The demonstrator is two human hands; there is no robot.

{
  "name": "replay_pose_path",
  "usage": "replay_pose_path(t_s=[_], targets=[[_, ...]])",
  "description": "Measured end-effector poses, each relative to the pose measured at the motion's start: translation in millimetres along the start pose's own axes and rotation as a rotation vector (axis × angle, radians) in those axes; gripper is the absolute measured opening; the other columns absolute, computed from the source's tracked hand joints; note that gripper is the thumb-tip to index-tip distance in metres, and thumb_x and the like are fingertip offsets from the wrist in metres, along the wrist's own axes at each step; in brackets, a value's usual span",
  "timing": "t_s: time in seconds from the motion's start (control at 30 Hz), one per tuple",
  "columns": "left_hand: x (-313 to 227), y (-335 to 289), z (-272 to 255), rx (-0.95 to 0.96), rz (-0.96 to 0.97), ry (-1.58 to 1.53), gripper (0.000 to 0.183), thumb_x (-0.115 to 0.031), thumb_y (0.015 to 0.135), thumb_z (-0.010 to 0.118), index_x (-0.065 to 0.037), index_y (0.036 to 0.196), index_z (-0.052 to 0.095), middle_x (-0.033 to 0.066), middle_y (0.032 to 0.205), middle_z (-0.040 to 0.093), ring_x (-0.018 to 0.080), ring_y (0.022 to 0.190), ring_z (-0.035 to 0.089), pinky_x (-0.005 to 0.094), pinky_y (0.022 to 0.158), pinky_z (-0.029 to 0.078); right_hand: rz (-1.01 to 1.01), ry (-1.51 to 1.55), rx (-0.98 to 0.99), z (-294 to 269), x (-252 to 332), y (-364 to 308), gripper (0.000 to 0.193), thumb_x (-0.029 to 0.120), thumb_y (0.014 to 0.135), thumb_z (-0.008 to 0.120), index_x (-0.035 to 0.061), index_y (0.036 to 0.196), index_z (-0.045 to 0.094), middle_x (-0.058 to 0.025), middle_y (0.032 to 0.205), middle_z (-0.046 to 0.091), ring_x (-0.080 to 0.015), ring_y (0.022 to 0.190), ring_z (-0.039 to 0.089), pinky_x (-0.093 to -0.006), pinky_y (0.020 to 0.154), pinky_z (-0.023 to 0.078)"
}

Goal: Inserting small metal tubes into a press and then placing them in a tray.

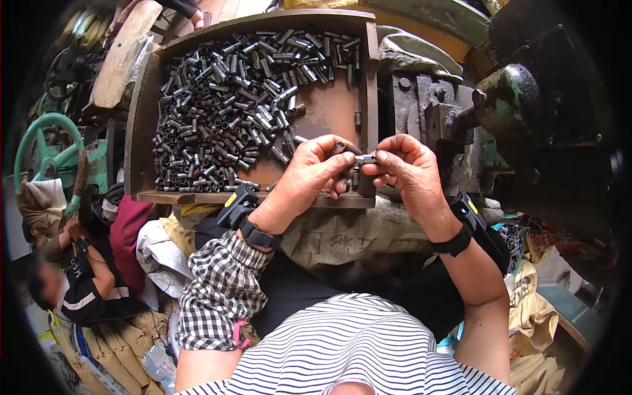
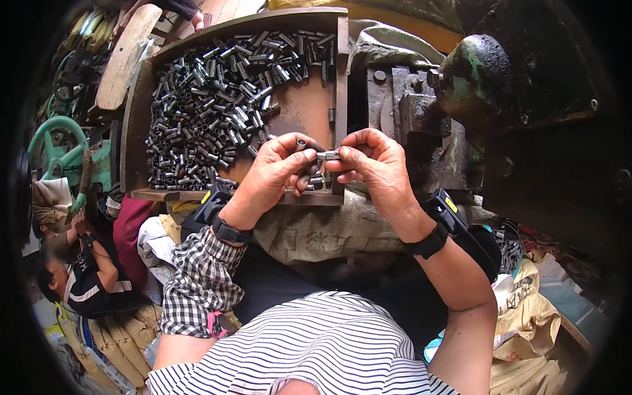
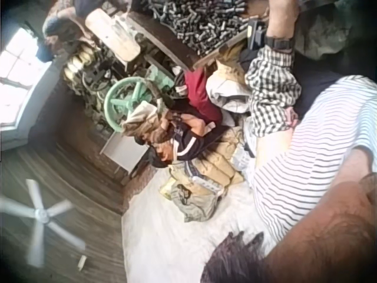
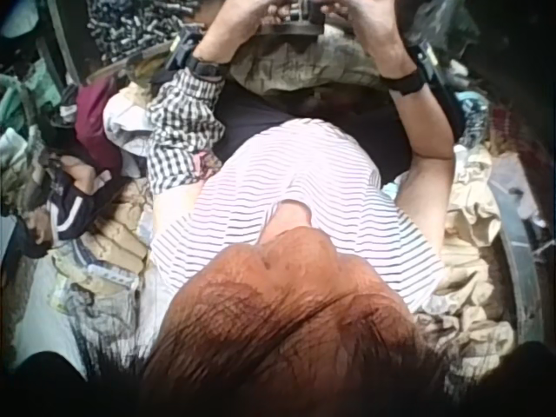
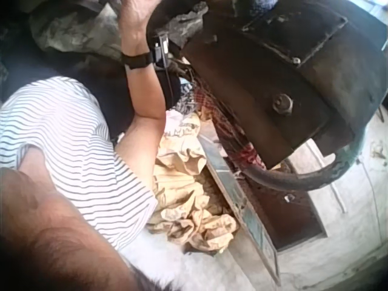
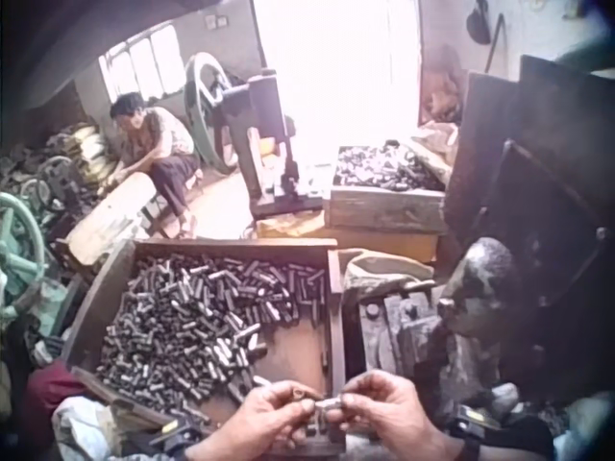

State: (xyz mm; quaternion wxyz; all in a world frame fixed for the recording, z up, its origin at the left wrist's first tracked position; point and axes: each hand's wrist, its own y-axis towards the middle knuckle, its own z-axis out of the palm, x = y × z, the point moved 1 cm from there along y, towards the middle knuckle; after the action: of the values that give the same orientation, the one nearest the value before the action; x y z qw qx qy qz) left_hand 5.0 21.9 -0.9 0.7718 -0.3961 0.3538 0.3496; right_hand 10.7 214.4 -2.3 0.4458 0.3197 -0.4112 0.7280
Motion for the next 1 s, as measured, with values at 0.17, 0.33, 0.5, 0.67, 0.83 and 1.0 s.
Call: replay_pose_path(t_s=[0.17,0.33,0.5,0.67,0.83,1.0], targets=[[2.4,1.3,-0.4,-0.001,-0.002,-0.054,0.016,-0.015,0.091,0.056,-0.003,0.1,0.055,0.0025,0.073,0.059,0.0044,0.049,0.053,0.0157,0.041,0.042,0.029,0.095,0.001,2.0,-0.7,-2.3,0.017,0.007,0.087,0.061,-0.002,0.098,0.053,-0.0107,0.087,0.064,-0.017,0.079,0.067,-0.0237,0.062,0.057],[0.4,2.0,0.2,0.001,-0.029,-0.055,0.016,-0.018,0.092,0.055,-0.002,0.096,0.055,0.0018,0.07,0.059,0.003,0.045,0.051,0.0148,0.039,0.04,-0.057,-0.011,-0.024,8.1,-0.5,-5.8,0.015,0.005,0.087,0.06,-0.0022,0.098,0.052,-0.01,0.086,0.063,-0.0162,0.078,0.067,-0.023,0.062,0.056],[-1.3,0.6,1.6,-0.023,-0.051,-0.066,0.016,-0.018,0.092,0.055,-0.002,0.092,0.055,0.0021,0.067,0.058,0.0035,0.043,0.05,0.015,0.037,0.038,-0.154,-0.104,-0.074,18.4,-0.2,-11.3,0.014,0.004,0.087,0.06,-0.002,0.097,0.052,-0.0086,0.085,0.063,-0.0141,0.077,0.067,-0.0204,0.06,0.054],[-2.6,-0.9,0.1,-0.052,-0.125,-0.167,0.015,-0.017,0.092,0.054,-0.003,0.087,0.055,0.0026,0.066,0.059,0.0048,0.042,0.05,0.0161,0.035,0.037,-0.208,-0.189,-0.117,24.6,-3.1,-12.9,0.011,0.004,0.087,0.06,-0.0015,0.094,0.052,-0.0073,0.085,0.062,-0.0126,0.076,0.066,-0.0185,0.058,0.052],[0.1,-4.3,3.8,-0.09,-0.086,-0.188,0.015,-0.017,0.092,0.054,-0.003,0.088,0.054,0.0029,0.066,0.059,0.0055,0.041,0.051,0.0166,0.034,0.037,-0.25,-0.172,-0.16,31.6,-10.6,-11.6,0.009,0.003,0.086,0.061,-0.0004,0.09,0.053,-0.0046,0.081,0.062,-0.0109,0.074,0.066,-0.0179,0.056,0.05],[-1.4,-10.1,17.0,-0.134,0.095,0.15,0.02,-0.023,0.094,0.053,-0.004,0.089,0.052,0.0017,0.066,0.057,0.0047,0.042,0.05,0.0165,0.035,0.038,-0.307,-0.469,-0.15,31.5,-6.3,-6.0,0.012,0.004,0.085,0.063,-0.0003,0.091,0.053,-0.0047,0.081,0.063,-0.01,0.07,0.065,-0.0177,0.052,0.047]])
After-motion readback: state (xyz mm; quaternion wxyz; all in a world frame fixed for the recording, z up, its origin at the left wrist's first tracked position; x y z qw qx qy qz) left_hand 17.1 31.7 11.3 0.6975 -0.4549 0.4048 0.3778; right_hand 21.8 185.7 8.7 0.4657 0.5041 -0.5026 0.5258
